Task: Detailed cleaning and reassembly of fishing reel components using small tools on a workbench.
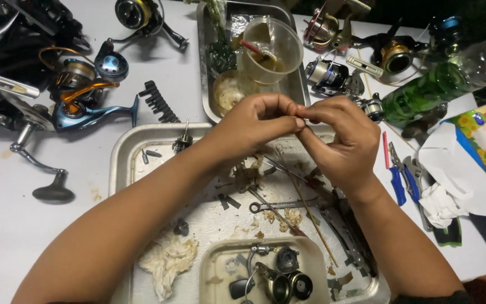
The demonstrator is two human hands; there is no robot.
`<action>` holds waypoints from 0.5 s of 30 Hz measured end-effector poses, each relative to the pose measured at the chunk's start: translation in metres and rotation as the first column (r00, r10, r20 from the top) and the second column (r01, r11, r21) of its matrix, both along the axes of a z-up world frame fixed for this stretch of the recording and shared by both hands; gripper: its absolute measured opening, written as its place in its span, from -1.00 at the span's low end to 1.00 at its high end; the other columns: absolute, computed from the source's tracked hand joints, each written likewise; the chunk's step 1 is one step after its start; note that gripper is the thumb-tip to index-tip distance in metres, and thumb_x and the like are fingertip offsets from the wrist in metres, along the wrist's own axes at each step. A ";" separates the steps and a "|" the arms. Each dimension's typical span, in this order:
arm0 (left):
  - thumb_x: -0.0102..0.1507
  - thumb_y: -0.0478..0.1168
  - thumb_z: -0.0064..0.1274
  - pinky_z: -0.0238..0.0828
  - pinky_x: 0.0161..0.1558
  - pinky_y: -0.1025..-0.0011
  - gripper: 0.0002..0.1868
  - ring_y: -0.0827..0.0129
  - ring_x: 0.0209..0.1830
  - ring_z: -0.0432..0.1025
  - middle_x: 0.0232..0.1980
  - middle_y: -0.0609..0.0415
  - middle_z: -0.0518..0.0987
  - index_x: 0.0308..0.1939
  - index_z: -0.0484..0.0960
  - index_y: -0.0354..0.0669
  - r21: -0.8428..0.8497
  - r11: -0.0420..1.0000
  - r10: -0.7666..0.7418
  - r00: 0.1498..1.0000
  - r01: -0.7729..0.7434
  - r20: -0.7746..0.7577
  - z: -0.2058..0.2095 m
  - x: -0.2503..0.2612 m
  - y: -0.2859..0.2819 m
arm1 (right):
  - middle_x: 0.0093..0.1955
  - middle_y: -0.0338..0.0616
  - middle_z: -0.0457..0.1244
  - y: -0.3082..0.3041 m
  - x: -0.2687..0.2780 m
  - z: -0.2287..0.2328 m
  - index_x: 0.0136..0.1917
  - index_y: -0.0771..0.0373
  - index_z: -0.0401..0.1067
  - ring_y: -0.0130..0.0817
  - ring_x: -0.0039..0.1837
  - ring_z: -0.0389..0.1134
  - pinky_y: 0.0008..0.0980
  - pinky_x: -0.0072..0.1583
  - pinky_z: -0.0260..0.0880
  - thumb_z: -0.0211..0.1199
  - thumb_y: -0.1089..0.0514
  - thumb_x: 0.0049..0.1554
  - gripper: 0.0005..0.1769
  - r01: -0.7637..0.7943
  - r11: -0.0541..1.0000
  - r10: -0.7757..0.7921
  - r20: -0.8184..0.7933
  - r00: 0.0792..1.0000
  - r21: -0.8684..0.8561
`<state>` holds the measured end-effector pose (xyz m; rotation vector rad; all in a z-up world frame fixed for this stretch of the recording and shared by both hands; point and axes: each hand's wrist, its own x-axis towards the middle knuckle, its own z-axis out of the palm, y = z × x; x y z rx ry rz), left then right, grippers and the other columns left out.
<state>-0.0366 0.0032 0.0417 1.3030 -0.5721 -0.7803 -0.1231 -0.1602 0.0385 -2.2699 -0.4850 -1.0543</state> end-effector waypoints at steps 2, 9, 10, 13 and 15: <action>0.16 -0.16 0.20 0.51 -0.41 0.67 -0.82 0.59 -0.26 0.54 -0.30 0.19 0.63 -0.22 0.63 -0.13 -0.116 0.993 0.015 1.000 -0.017 -0.022 -0.007 0.000 -0.001 | -0.22 0.12 0.35 0.001 0.002 -0.002 -0.10 0.48 0.59 -0.12 -0.22 0.38 -0.24 -0.14 0.41 0.48 0.50 0.08 -0.88 -0.030 0.994 0.027 0.038 0.999 0.104; 0.12 -0.26 0.23 0.56 -0.15 0.51 -0.86 0.52 -0.17 0.54 -0.22 0.10 0.69 -0.25 0.70 -0.16 -0.117 0.993 0.003 1.000 -0.006 -0.023 -0.006 0.002 0.005 | -0.20 0.08 0.36 -0.001 0.005 0.001 -0.13 0.41 0.60 0.01 -0.19 0.42 -0.17 -0.12 0.45 0.49 0.52 0.02 -0.84 -0.098 0.993 0.096 0.038 0.995 0.067; 0.12 -0.27 0.23 0.56 -0.09 0.49 -0.86 0.50 -0.15 0.54 -0.20 0.10 0.69 -0.25 0.71 -0.16 -0.104 0.995 0.006 1.000 -0.009 -0.024 -0.003 0.002 0.005 | -0.20 0.05 0.36 -0.001 0.005 0.001 -0.15 0.39 0.60 -0.01 -0.19 0.41 -0.19 -0.12 0.45 0.50 0.50 0.02 -0.85 -0.108 0.992 0.105 0.048 0.993 0.069; 0.11 -0.32 0.21 0.55 -0.02 0.46 -0.86 0.46 -0.12 0.55 -0.15 0.03 0.70 -0.25 0.71 -0.21 -0.115 0.993 -0.010 0.999 0.005 -0.043 -0.005 0.000 0.006 | -0.22 0.02 0.37 0.000 0.003 -0.002 -0.17 0.37 0.61 -0.03 -0.20 0.41 -0.21 -0.10 0.46 0.49 0.50 0.01 -0.85 -0.107 0.988 0.101 0.063 0.993 0.112; 0.11 -0.33 0.21 0.55 -0.01 0.45 -0.86 0.45 -0.12 0.55 -0.15 0.02 0.70 -0.25 0.71 -0.22 -0.107 0.994 -0.021 0.999 0.017 -0.037 -0.002 0.000 0.007 | -0.23 0.01 0.36 -0.001 0.002 -0.001 -0.18 0.36 0.60 -0.04 -0.19 0.41 -0.20 -0.10 0.47 0.50 0.49 0.00 -0.85 -0.105 0.986 0.099 0.052 0.994 0.127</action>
